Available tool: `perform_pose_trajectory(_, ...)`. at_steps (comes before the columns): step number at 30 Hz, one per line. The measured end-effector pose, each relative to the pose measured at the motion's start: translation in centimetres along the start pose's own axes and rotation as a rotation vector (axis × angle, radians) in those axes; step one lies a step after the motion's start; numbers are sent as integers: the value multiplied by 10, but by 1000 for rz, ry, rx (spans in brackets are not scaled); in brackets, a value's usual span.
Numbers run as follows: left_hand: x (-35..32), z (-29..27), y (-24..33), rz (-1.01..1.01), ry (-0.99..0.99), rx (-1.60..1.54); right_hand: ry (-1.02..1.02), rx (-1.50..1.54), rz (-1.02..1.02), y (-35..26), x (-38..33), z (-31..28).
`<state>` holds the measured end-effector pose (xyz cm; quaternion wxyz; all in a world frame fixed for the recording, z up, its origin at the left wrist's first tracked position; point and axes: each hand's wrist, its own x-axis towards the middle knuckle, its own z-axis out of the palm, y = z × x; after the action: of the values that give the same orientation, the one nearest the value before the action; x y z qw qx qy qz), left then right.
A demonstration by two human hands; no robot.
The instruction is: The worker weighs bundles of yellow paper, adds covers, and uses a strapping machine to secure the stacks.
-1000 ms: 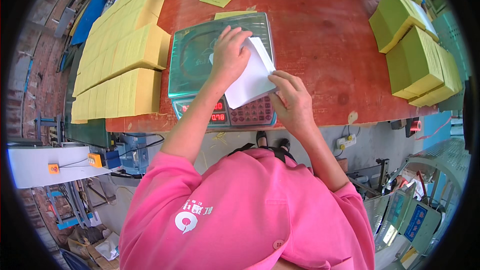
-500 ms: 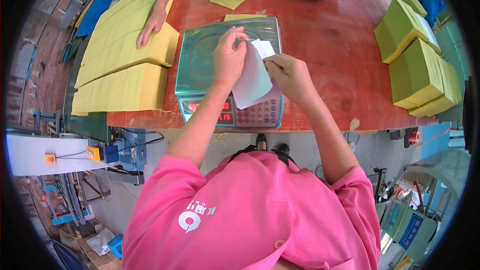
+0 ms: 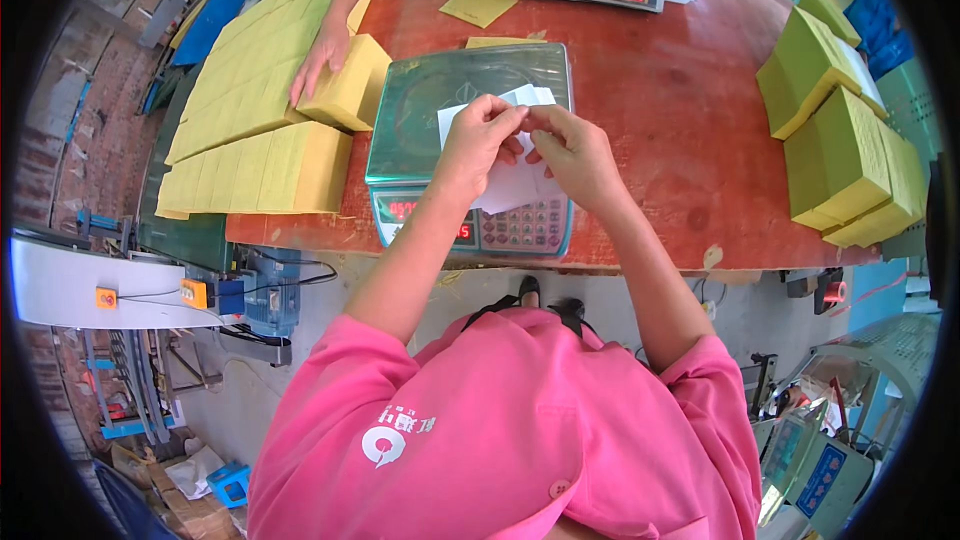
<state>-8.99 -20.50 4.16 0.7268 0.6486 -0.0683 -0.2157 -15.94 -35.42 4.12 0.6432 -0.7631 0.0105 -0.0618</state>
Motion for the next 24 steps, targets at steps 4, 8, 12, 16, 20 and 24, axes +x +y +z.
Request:
perform_pose_trajectory(4,3,-4,-7,55,30,-65,-24,319,69,10,7,2)
perform_pose_trajectory(8,-2,-10,-12,115,134,-142,-38,395,133,6,6,4)
perform_pose_trajectory(12,-30,-10,5,395,354,528,96,37,8,1,-6,-13)
perform_pose_trajectory(16,-66,-36,4,752,236,1178,69,92,33,-8,-24,-21)
perform_pose_trajectory(20,-88,-44,-4,783,40,1375,36,-12,-8,13,-23,-20)
perform_pose_trajectory(24,-87,-66,-11,624,39,1123,22,58,14,4,-25,-19)
